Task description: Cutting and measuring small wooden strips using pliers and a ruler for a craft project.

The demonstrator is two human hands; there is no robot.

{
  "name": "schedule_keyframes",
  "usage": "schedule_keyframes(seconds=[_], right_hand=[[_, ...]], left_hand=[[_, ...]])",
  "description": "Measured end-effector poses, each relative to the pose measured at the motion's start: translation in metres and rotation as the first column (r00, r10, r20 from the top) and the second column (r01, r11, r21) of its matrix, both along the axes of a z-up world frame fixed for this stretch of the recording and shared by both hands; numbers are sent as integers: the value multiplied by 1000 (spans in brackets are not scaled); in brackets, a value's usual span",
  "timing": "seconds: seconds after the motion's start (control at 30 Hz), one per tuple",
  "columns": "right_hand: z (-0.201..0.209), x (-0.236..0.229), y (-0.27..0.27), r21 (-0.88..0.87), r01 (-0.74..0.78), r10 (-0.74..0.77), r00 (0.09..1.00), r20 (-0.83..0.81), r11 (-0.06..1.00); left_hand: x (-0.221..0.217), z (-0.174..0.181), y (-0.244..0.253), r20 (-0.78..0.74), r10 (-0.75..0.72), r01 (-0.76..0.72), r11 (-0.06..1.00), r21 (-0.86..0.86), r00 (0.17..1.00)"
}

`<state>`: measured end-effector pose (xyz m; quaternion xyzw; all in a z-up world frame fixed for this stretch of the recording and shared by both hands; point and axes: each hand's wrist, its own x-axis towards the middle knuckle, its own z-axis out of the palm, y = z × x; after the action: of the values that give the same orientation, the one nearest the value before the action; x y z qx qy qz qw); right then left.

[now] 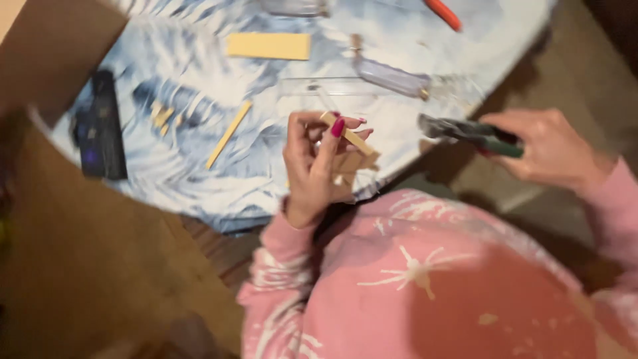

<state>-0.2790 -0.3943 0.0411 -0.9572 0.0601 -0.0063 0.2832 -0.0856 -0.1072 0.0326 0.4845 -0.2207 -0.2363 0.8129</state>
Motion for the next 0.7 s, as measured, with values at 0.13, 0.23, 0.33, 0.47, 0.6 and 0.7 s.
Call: schedule_keyframes(seconds=[0.13, 0.23, 0.33, 0.47, 0.6, 0.7], right_hand=[[-12, 22, 7, 84, -94, 93, 995, 19, 992], [-31, 41, 22, 457, -159, 145, 987, 66, 875], [-48, 53, 40, 778, -115, 96, 993, 70, 617], [-62, 66, 50, 909, -38, 72, 997, 9, 415], [-65, 64, 42, 895, -60, 83, 996, 26, 442], [-73, 67, 34, 922, -60, 98, 995, 23, 384]], left_hand=[[55, 41, 28, 352, 2, -123, 939, 322, 936], [76, 32, 31, 440, -212, -132, 765, 631, 873], [78, -4, 24, 483, -340, -205, 605, 769, 807], [66, -22, 35, 708, -330, -439, 601, 668, 624], [66, -13, 55, 805, -236, -598, 565, 569, 544], [93, -21, 83, 905, -184, -822, 379, 425, 383]])
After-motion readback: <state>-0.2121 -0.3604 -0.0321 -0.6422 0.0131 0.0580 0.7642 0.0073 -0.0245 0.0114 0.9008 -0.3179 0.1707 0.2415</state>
